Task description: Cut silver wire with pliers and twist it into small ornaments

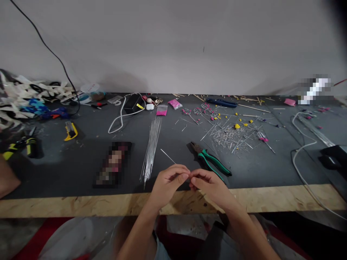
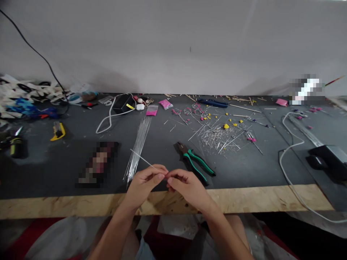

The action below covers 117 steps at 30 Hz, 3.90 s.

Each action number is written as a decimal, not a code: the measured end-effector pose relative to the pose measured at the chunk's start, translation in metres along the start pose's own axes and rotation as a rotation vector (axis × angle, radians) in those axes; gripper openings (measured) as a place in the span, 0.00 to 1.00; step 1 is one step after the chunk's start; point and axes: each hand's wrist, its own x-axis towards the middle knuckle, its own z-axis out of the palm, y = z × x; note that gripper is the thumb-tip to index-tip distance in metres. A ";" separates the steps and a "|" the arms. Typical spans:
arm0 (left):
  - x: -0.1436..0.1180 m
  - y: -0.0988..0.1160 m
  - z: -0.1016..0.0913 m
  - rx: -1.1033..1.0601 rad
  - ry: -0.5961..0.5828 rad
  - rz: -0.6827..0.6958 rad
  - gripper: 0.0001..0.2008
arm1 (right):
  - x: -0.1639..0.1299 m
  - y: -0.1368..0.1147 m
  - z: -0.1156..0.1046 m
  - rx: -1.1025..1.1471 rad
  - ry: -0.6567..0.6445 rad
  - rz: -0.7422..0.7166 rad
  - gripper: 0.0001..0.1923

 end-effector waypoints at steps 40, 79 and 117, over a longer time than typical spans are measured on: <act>0.000 0.003 0.008 0.264 -0.006 0.144 0.07 | 0.007 0.000 0.003 0.383 0.062 0.119 0.08; -0.002 0.006 0.005 0.217 -0.172 0.168 0.03 | 0.001 -0.003 -0.004 0.149 -0.036 0.077 0.05; -0.003 0.007 0.005 0.053 -0.194 0.212 0.03 | -0.010 -0.008 -0.006 -0.123 -0.022 -0.005 0.07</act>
